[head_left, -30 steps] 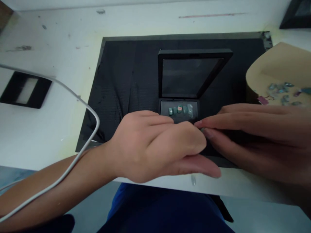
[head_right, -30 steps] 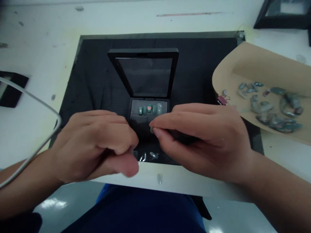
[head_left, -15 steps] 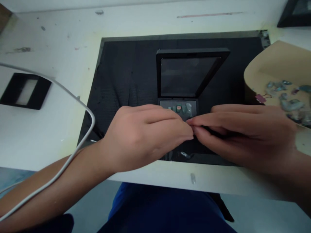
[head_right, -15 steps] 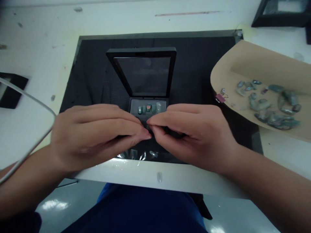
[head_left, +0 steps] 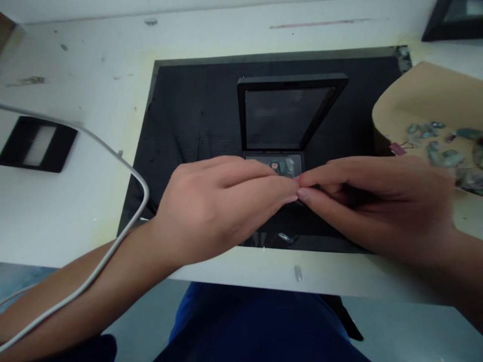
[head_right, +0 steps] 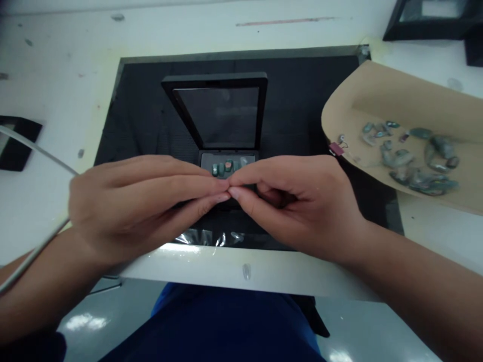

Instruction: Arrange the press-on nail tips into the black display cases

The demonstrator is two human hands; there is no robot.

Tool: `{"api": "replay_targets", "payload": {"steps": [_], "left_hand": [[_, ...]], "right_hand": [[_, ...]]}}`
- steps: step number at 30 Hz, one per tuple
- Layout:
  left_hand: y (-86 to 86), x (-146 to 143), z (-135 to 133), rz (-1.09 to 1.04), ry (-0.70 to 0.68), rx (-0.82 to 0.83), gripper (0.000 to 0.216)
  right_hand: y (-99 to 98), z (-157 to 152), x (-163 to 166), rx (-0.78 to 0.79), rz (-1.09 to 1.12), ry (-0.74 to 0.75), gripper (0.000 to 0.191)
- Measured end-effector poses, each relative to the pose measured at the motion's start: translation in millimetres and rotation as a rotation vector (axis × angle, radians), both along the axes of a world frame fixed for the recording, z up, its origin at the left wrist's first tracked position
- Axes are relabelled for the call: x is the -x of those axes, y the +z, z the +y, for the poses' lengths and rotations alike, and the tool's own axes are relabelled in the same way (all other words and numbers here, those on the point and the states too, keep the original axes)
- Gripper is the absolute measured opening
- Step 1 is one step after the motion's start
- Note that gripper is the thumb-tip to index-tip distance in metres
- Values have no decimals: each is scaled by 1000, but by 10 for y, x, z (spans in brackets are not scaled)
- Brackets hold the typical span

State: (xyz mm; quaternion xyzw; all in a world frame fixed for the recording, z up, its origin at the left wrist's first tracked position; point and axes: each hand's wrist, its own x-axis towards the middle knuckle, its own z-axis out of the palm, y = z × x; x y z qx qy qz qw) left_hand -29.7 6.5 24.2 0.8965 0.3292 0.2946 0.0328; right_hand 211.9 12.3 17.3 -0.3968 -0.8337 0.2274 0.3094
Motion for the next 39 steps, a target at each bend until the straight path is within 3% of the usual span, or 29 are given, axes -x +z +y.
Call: {"api": "replay_targets", "payload": {"steps": [5, 12, 18, 23, 30, 35, 39], "left_hand": [[71, 2, -18, 32, -11, -46, 11], [118, 0, 16, -30, -20, -35, 12], [70, 24, -16, 29, 82, 14, 16], [-3, 58, 23, 29, -28, 27, 20], [-53, 59, 32, 40, -89, 14, 15], [-58, 43, 34, 171, -128, -19, 12], [-13, 32, 17, 260, -80, -65, 15]], "right_hand": [[-16, 12, -31, 23, 35, 12, 14], [51, 50, -212, -168, -50, -46, 10], [-49, 80, -148, -217, -125, 96, 11], [-148, 86, -102, -377, -281, 170, 18], [-180, 62, -50, -455, -427, 195, 26], [-179, 65, -63, -400, -382, 191, 25], [-167, 82, -64, -293, -321, 181, 21]]}}
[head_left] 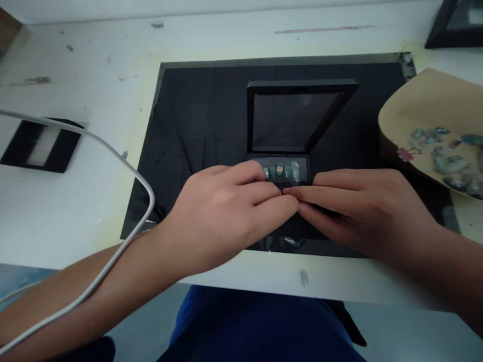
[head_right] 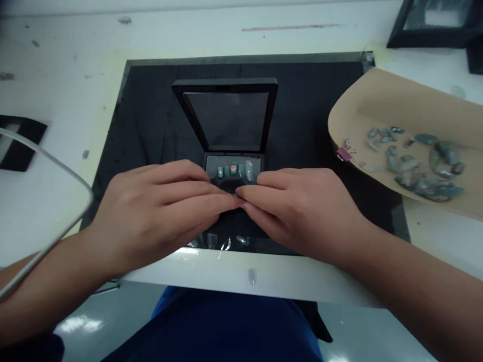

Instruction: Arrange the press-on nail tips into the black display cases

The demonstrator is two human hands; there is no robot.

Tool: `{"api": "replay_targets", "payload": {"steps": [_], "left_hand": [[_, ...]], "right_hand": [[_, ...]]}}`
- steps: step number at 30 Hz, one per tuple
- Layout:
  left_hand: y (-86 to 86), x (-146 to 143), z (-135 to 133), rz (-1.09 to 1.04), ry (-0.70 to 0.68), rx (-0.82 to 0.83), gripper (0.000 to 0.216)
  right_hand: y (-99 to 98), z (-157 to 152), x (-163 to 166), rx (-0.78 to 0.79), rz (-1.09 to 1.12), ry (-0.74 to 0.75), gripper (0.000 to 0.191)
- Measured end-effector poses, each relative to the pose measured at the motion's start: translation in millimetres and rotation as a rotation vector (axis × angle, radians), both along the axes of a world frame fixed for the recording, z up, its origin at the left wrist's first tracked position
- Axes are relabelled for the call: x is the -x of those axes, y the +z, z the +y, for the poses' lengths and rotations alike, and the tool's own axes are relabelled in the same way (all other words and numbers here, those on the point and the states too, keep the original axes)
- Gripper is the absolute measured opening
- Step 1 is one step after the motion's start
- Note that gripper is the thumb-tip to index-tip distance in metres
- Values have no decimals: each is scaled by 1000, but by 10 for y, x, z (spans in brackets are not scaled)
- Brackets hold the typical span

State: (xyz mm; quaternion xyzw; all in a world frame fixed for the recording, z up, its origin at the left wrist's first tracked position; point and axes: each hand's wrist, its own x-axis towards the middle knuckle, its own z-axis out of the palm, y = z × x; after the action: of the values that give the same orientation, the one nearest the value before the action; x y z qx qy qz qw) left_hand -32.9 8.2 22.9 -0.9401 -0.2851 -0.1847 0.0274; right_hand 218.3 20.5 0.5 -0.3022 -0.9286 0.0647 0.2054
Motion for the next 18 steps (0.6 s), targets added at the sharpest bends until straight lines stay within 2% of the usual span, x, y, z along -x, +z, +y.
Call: {"api": "replay_targets", "payload": {"steps": [5, 10, 13, 15, 18], "left_hand": [[76, 29, -4, 88, 0, 6, 32], [108, 33, 0, 125, -15, -7, 37], [99, 27, -7, 113, 10, -40, 30], [90, 30, -14, 108, 44, -61, 23], [79, 43, -21, 101, 79, -58, 18]], "right_hand": [[-7, 19, 33, 100, 42, -13, 17], [34, -23, 85, 46, -105, -13, 23], [69, -73, 103, -30, -216, -2, 21], [78, -95, 97, -62, -214, -6, 23], [78, -89, 54, -17, -164, -14, 29]]}}
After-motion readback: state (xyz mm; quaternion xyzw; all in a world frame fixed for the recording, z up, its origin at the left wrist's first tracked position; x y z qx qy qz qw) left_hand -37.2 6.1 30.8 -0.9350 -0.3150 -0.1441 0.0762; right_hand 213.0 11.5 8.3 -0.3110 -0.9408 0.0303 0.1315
